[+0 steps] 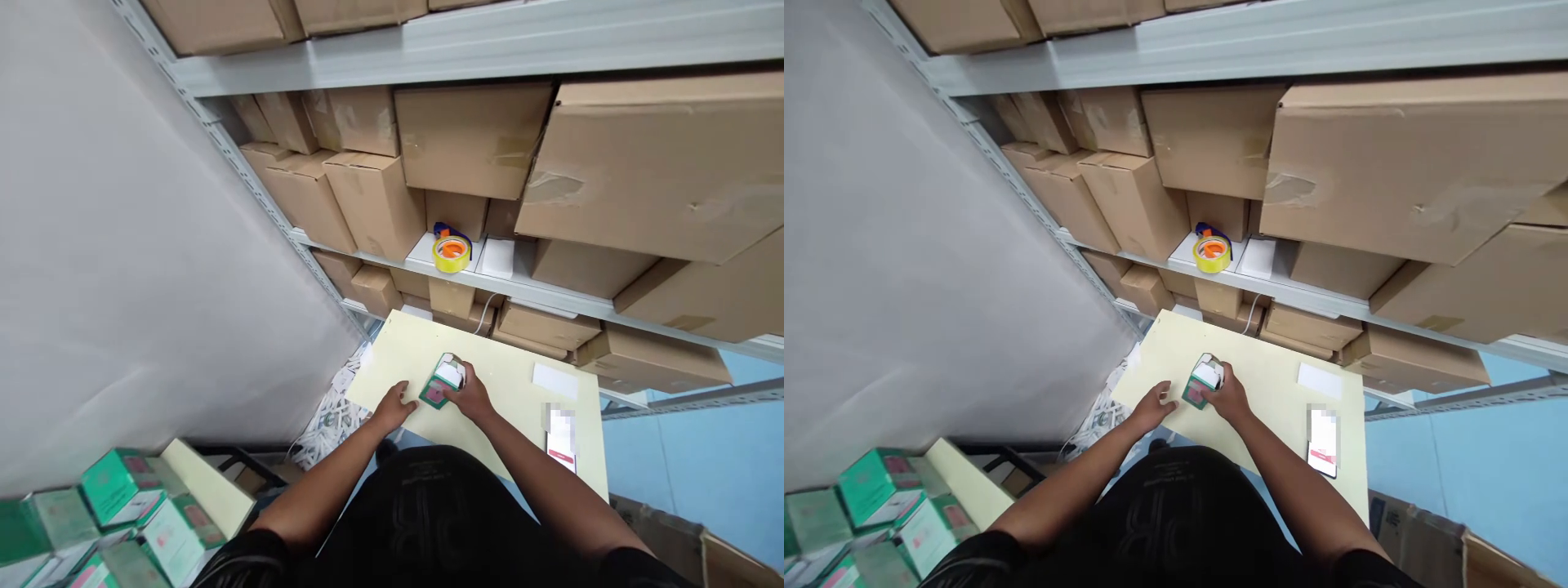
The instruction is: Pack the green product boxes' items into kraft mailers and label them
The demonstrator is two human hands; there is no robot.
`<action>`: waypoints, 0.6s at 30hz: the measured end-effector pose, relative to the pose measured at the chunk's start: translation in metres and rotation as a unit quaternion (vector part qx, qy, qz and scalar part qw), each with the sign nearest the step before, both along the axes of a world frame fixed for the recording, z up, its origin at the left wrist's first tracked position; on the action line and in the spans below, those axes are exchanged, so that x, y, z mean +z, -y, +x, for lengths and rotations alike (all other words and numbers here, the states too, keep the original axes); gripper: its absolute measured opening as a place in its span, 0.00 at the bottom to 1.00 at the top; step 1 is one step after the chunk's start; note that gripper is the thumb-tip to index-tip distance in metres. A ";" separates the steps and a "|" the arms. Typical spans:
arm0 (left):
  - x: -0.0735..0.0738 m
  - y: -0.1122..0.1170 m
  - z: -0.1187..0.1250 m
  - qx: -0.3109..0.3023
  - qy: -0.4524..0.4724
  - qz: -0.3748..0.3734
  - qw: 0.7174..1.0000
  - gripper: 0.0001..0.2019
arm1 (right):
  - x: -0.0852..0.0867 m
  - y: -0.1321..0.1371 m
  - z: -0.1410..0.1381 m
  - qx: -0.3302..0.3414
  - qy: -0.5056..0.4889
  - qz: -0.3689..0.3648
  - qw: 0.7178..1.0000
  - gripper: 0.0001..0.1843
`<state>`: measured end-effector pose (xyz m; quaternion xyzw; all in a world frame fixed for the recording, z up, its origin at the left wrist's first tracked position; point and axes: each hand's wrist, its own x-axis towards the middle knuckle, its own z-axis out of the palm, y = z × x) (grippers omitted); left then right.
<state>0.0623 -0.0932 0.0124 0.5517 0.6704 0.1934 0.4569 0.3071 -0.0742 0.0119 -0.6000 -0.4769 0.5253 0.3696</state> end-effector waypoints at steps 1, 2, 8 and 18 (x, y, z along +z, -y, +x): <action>0.004 -0.006 0.002 -0.029 0.003 0.032 0.999 0.30 | -0.006 -0.001 0.000 0.009 0.062 0.005 0.998 0.42; 0.010 -0.012 0.005 -0.067 0.012 0.072 0.995 0.25 | -0.012 -0.002 -0.002 0.015 0.113 0.016 0.993 0.42; 0.040 -0.054 0.011 -0.287 -0.020 0.197 0.937 0.21 | -0.027 -0.014 -0.028 0.038 0.142 0.050 0.988 0.37; 0.033 -0.106 0.003 -0.330 -0.030 0.167 0.929 0.13 | -0.005 -0.009 -0.054 -0.071 0.069 0.015 0.995 0.43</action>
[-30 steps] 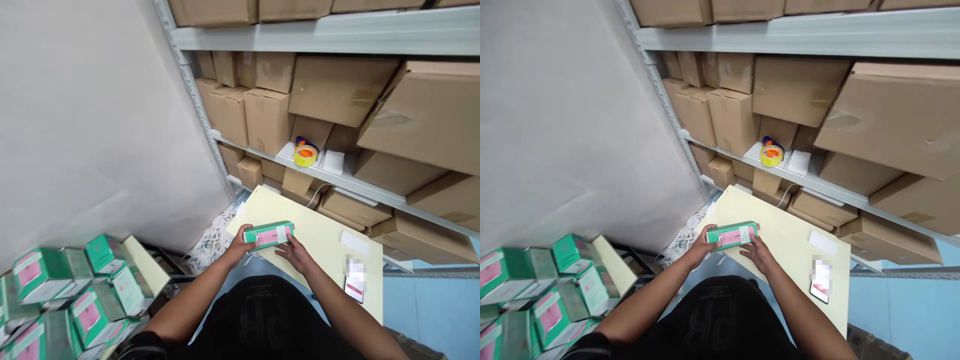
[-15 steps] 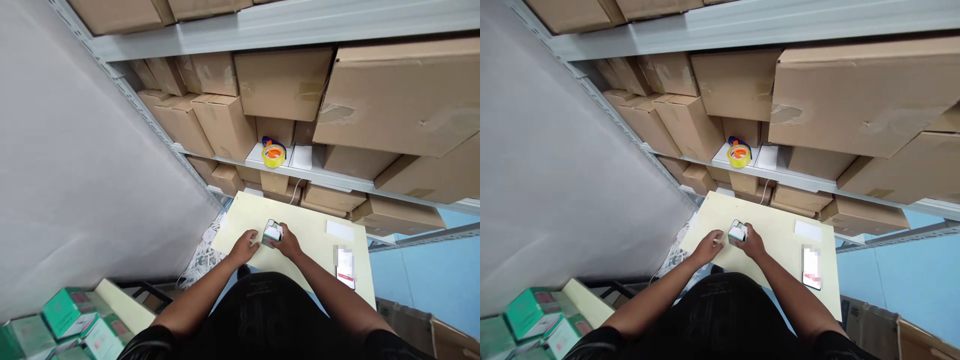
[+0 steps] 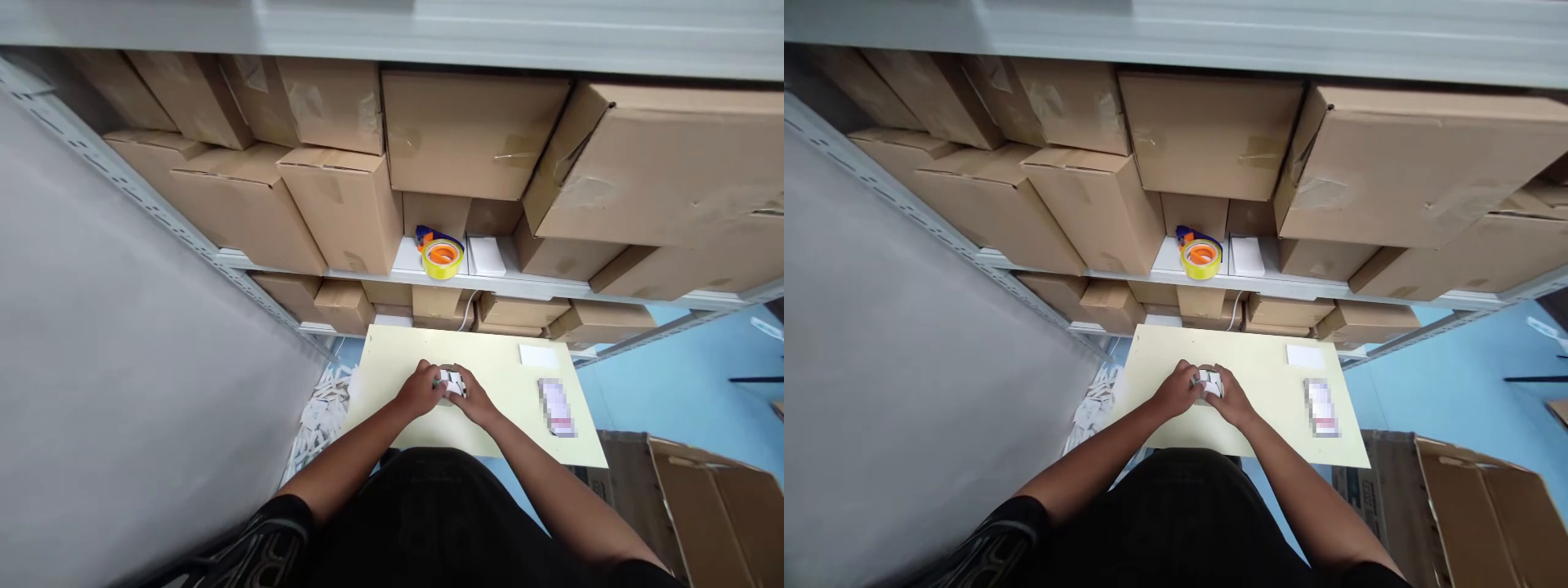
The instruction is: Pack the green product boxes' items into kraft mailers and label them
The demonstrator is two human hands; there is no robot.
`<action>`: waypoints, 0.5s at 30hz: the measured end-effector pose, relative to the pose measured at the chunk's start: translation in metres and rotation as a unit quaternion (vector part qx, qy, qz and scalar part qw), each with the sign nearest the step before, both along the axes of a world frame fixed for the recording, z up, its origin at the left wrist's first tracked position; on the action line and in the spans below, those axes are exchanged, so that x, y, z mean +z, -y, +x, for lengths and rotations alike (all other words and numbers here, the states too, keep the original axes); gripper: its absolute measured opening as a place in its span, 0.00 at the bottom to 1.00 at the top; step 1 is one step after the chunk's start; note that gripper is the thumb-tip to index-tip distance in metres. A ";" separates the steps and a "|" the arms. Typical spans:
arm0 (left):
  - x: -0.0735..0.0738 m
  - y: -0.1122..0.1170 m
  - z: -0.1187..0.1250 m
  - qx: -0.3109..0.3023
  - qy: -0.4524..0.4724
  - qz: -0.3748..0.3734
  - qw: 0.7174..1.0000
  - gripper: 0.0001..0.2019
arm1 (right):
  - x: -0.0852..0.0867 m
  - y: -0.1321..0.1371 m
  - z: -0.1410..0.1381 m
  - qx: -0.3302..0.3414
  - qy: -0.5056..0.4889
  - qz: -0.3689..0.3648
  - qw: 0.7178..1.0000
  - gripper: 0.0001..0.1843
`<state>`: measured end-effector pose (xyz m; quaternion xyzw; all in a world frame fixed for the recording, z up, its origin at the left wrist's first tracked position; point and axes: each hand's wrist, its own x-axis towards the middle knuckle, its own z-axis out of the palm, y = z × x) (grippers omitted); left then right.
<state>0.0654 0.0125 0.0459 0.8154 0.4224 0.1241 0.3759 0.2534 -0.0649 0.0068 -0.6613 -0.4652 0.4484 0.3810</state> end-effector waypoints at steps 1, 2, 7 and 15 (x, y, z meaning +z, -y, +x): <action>-0.002 -0.002 -0.002 -0.007 0.012 -0.003 1.000 0.12 | 0.000 0.002 -0.004 -0.015 0.002 0.009 1.000 0.41; -0.003 -0.005 -0.004 -0.022 0.021 -0.006 1.000 0.13 | 0.001 0.003 -0.007 -0.028 0.007 0.010 1.000 0.38; -0.010 -0.011 -0.008 -0.112 0.026 -0.019 0.993 0.19 | 0.003 -0.001 -0.019 -0.113 0.067 -0.038 0.991 0.30; -0.006 -0.008 -0.001 -0.071 0.044 -0.050 0.995 0.16 | 0.014 -0.008 -0.007 -0.089 0.117 -0.061 0.987 0.25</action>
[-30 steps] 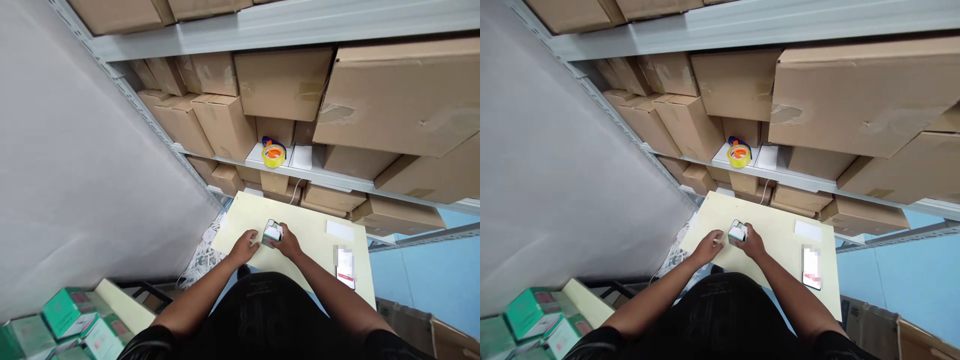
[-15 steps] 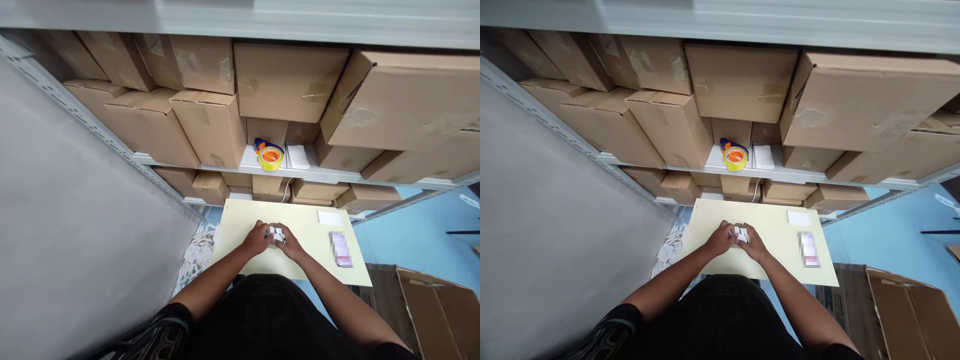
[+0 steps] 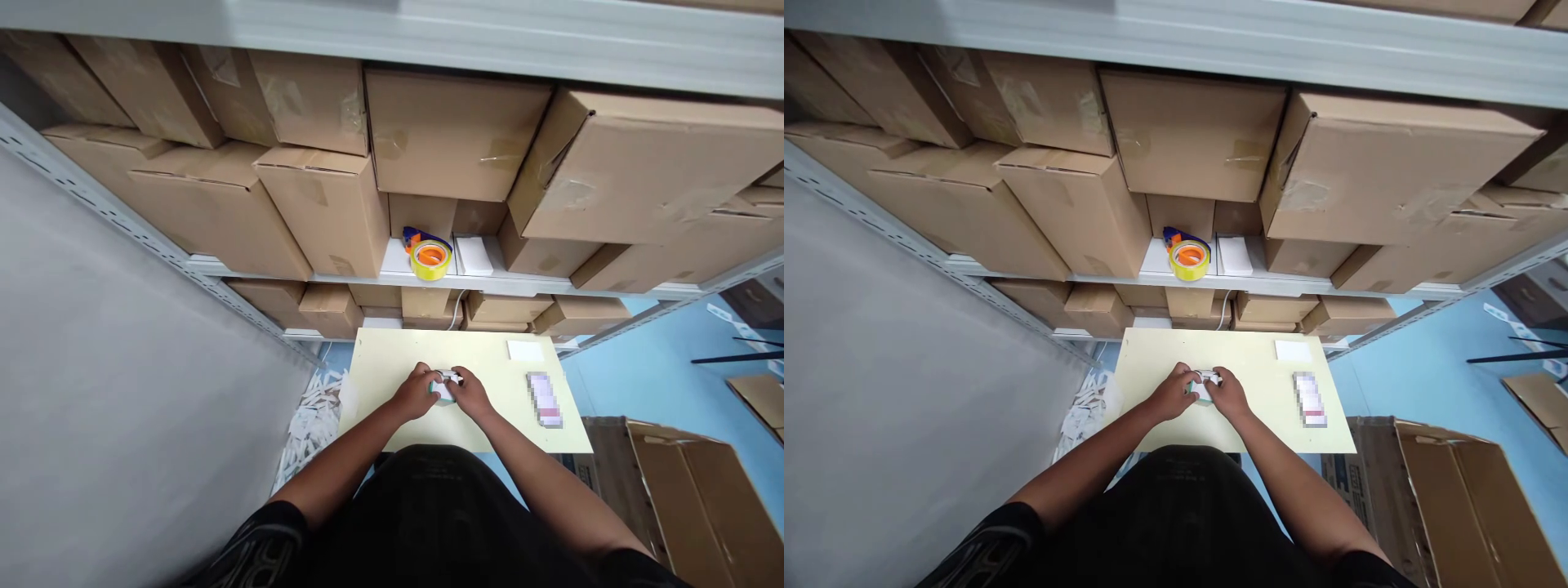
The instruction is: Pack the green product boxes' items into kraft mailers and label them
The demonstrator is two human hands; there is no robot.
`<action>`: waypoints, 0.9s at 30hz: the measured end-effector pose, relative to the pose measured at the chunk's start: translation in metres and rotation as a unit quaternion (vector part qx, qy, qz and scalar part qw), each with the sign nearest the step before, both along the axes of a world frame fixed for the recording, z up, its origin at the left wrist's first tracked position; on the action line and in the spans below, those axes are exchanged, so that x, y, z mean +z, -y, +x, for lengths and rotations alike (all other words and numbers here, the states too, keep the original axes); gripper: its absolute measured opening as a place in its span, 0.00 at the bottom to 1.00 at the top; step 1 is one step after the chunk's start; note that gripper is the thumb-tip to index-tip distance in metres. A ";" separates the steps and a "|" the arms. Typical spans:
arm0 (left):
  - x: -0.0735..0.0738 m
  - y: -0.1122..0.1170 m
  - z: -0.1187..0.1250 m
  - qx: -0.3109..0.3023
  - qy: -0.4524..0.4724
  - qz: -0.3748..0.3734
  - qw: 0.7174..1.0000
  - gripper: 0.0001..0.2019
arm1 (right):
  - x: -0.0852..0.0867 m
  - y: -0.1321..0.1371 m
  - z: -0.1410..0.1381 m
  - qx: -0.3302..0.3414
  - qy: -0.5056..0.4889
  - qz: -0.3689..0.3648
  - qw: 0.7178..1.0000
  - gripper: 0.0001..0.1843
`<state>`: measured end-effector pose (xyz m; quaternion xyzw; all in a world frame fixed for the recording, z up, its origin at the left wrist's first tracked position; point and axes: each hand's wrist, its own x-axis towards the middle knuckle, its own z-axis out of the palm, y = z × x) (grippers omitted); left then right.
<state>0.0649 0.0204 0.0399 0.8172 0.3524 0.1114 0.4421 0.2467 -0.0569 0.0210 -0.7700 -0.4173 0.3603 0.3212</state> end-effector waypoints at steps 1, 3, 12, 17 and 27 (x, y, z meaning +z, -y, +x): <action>0.002 0.002 0.000 0.011 0.005 0.005 1.000 0.15 | 0.000 0.000 0.003 0.005 -0.013 0.003 1.000 0.24; 0.007 0.009 -0.002 0.029 0.022 0.029 0.999 0.13 | -0.002 0.000 0.008 0.002 -0.059 0.008 0.998 0.22; 0.017 0.044 -0.006 -0.053 -0.028 0.121 0.991 0.09 | -0.026 0.007 0.023 0.013 -0.140 0.042 0.989 0.21; 0.014 0.043 0.008 0.013 -0.143 0.089 0.986 0.23 | -0.026 0.012 0.022 0.044 -0.070 0.087 0.993 0.19; 0.015 0.044 0.011 0.179 -0.042 -0.016 0.983 0.33 | 0.031 -0.004 0.015 0.280 0.383 0.109 0.874 0.09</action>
